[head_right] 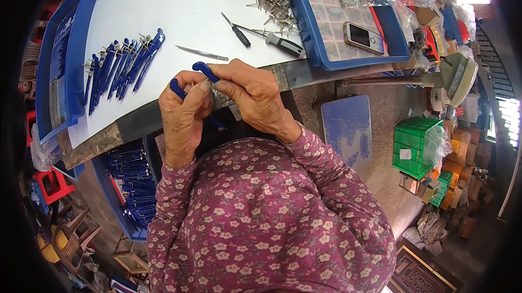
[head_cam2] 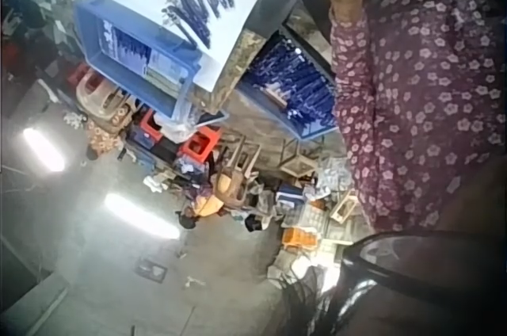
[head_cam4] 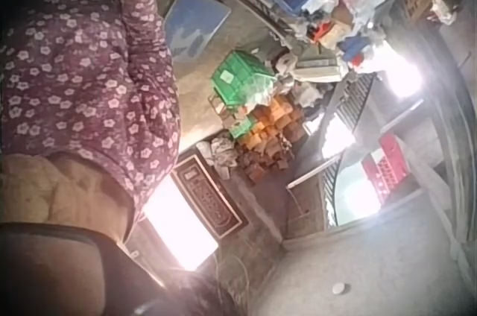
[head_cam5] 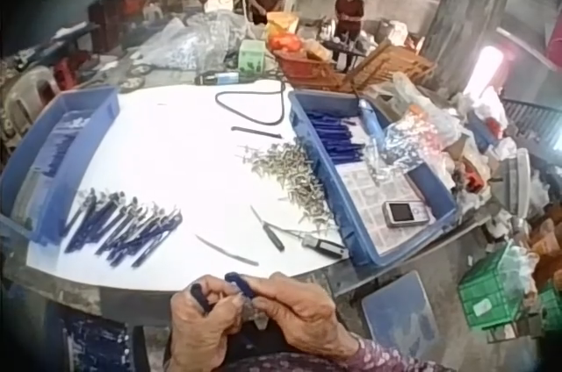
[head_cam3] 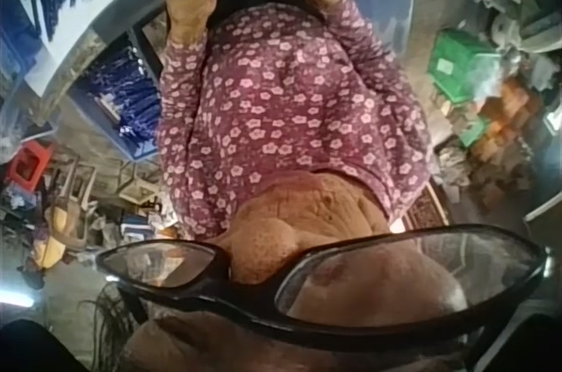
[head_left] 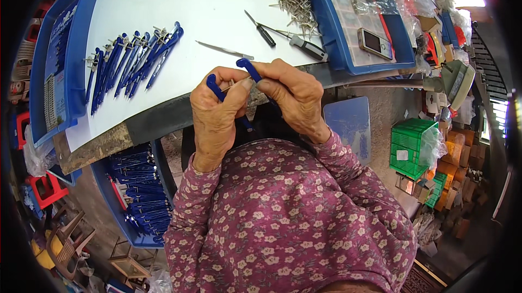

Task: Assembling blue plastic clips by inserting a metal spring between two plastic parts.

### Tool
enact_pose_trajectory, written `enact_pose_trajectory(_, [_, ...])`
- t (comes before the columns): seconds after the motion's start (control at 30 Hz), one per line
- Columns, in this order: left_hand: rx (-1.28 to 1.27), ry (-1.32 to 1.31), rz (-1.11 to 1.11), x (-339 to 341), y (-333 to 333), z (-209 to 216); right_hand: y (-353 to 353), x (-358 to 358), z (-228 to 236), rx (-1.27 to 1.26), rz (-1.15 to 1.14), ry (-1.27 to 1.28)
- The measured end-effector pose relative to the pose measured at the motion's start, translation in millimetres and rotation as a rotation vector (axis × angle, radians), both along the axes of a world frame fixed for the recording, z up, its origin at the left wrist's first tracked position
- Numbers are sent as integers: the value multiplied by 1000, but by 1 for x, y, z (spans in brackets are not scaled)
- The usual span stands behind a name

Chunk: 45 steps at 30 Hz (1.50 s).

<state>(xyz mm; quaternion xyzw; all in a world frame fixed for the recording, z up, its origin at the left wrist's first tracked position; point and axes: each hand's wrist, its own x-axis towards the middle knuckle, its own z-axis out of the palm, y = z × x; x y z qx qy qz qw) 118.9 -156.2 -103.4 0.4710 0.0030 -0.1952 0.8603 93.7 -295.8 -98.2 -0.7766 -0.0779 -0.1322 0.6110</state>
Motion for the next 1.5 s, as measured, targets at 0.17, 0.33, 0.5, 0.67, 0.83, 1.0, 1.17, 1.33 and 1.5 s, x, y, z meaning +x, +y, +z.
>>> enact_pose_trajectory(0.17, [12,-15,16,-1,-1,1,1,0,-3,-55,-18,-102])
enact_pose_trajectory(0.33, [73,-56,1,0,1,1,2,-1,-4,-72,-10,-137])
enact_pose_trajectory(0.5, [35,2,-2,1,5,0,1,3,-3,-99,29,-138])
enact_pose_trajectory(0.67, [59,34,-10,2,4,6,1,4,0,-129,42,-145])
enact_pose_trajectory(0.83, [73,2,-47,2,5,4,0,3,1,-165,34,-175])
enact_pose_trajectory(1.0, [33,-23,1,2,4,0,0,4,1,-193,30,-241])
enact_pose_trajectory(1.17, [29,-31,11,0,4,-1,-3,8,9,-233,70,-217])
enact_pose_trajectory(1.33, [34,-16,6,-1,2,-2,-5,8,7,-206,25,-156])
enact_pose_trajectory(1.5, [21,27,13,-1,2,-3,0,5,4,-79,-72,-54])
